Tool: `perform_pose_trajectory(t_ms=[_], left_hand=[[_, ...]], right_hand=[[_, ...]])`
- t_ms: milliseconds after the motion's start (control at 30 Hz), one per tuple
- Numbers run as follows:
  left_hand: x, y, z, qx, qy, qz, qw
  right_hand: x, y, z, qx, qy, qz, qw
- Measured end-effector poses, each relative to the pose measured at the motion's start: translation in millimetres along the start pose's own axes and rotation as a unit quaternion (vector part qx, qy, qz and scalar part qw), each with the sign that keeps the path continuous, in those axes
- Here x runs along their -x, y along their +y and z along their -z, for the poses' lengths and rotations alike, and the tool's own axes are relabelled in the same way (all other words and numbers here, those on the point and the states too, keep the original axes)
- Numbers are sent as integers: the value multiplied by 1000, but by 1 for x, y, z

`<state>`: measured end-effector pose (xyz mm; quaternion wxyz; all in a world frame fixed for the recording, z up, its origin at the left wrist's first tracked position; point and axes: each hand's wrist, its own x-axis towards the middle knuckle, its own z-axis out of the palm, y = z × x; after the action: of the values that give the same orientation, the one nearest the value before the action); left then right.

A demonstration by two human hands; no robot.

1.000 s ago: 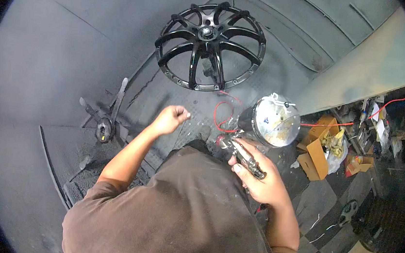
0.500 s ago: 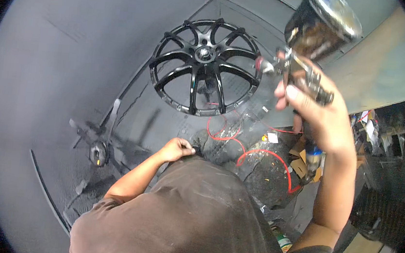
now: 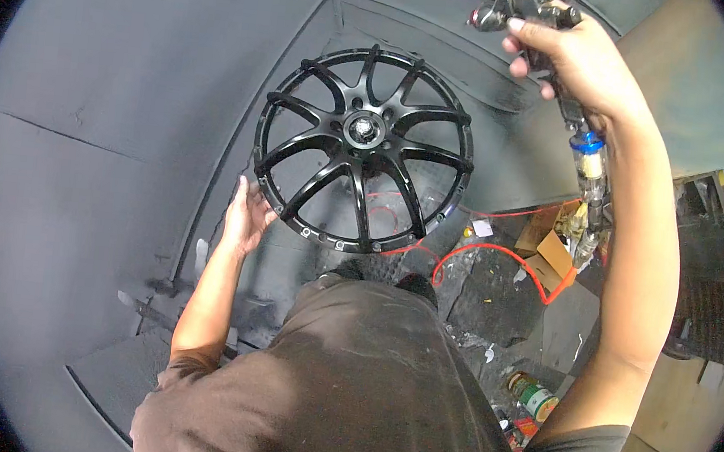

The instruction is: The person prepares a spray gun, paints a hanging wheel rim by spraying it while turning the rim by hand, and then places the spray gun on a workbench.

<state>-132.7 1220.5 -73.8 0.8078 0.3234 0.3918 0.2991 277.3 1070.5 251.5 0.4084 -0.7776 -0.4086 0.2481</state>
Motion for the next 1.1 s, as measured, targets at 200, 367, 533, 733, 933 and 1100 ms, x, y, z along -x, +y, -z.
perform_pose_trajectory(t_ms=[200, 367, 533, 733, 933, 1100], left_hand=[[11, 4, -6, -11, 18, 32, 999], [33, -13, -21, 19, 34, 6, 999], [66, -39, -45, 50, 7, 14, 999], [112, -75, -66, 125, -71, 147, 979], [118, -82, -67, 128, -33, 152, 979], [118, -70, -69, 132, 19, 111, 985]], right_hand=[[16, -6, -18, -11, -70, -35, 997], [24, -16, -28, -31, -70, -29, 997], [22, -23, -37, -48, -98, 3, 994], [30, -35, -49, 19, -132, 55, 990], [43, -47, -54, -20, -135, 91, 986], [49, -59, -60, -49, -206, 56, 976]])
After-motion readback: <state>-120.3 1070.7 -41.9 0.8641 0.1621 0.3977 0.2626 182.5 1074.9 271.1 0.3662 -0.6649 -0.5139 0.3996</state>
